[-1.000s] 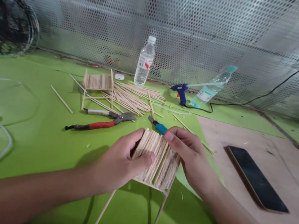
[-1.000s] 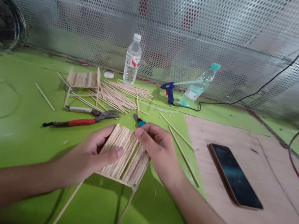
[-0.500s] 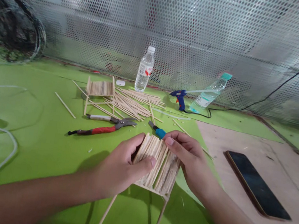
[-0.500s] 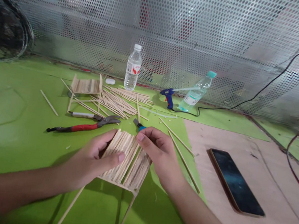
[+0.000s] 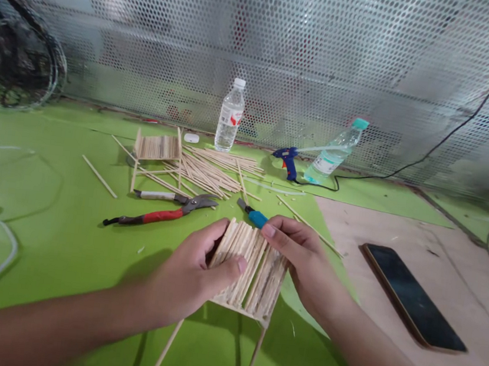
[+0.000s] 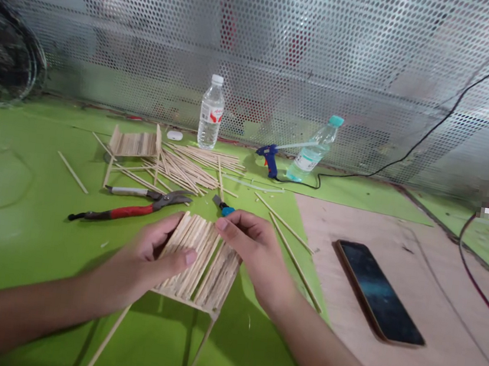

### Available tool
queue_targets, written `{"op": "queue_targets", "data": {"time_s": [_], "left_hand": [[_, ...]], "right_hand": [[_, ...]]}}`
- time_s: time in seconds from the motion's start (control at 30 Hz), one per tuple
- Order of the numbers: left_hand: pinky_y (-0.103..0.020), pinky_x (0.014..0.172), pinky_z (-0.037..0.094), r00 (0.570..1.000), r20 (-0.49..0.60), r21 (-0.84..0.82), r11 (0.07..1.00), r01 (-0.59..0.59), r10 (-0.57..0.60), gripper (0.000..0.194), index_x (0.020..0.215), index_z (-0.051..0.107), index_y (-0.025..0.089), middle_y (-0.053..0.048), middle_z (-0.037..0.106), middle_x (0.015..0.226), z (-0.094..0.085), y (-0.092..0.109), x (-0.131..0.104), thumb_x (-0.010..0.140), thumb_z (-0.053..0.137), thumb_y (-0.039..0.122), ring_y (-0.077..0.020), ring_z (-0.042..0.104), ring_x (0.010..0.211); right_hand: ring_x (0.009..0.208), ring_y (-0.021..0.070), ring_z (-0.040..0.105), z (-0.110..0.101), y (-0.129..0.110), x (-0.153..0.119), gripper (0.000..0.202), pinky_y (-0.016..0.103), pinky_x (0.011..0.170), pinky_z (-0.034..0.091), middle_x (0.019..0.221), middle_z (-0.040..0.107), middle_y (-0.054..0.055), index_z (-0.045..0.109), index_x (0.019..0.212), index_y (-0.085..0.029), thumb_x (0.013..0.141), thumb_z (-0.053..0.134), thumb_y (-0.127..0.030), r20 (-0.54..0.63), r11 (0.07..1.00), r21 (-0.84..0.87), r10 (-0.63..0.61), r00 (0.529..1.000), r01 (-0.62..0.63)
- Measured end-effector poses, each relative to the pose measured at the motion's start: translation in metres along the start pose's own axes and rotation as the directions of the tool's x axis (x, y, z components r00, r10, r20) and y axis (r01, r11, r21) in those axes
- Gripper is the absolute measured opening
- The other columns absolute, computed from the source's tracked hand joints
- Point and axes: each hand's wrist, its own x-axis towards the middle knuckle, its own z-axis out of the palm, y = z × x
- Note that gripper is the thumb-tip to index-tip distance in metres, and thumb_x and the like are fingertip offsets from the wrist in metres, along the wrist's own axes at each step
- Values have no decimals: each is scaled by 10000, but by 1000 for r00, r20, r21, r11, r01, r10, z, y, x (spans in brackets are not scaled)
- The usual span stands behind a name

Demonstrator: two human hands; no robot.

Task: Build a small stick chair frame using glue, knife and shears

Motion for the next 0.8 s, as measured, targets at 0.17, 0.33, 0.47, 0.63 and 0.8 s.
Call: {"op": "queue_targets", "data": {"time_s": [0.17,0.33,0.47,0.63,0.8], "left_hand": [[-263,640,532,1000,3,-6,1000,-11,11,374,1300,609,228,-15,710,952,0,-1,0,938,697,261,-154,657,774],[-276,655,542,1000,0,-14,1000,-5,5,366,1279,619,220,-16,712,953,0,2,0,926,712,254,-157,661,774],[-263,642,536,1000,12,-14,1000,-7,7,357,1277,613,227,-9,701,945,-1,1,-1,934,706,259,-151,656,769],[-261,630,533,1000,16,4,1000,-1,1,334,1266,610,232,-4,694,937,-1,0,-2,945,695,268,-148,647,753],[-272,632,528,1000,9,5,1000,-10,10,347,1254,611,221,-10,690,930,-1,0,0,926,713,273,-156,644,751]], "right_hand": [[573,109,376,0,1,0,350,279,530,239,629,514,-39,681,696,-196,715,896,-472,1,1000,4,4,1000,-4],[572,103,358,-2,1,-1,339,281,533,225,618,510,-43,678,679,-192,722,900,-444,10,1000,24,-5,1000,4],[566,100,370,-3,1,-1,323,281,534,227,614,512,-45,677,672,-190,731,901,-415,24,999,39,-2,1000,1],[559,99,369,-4,2,0,341,279,529,225,611,506,-45,671,663,-191,724,907,-429,32,998,57,-1,999,-1],[579,107,405,-4,4,1,355,273,542,249,638,539,-31,691,678,-190,706,919,-460,24,998,58,-7,1000,5]]}}
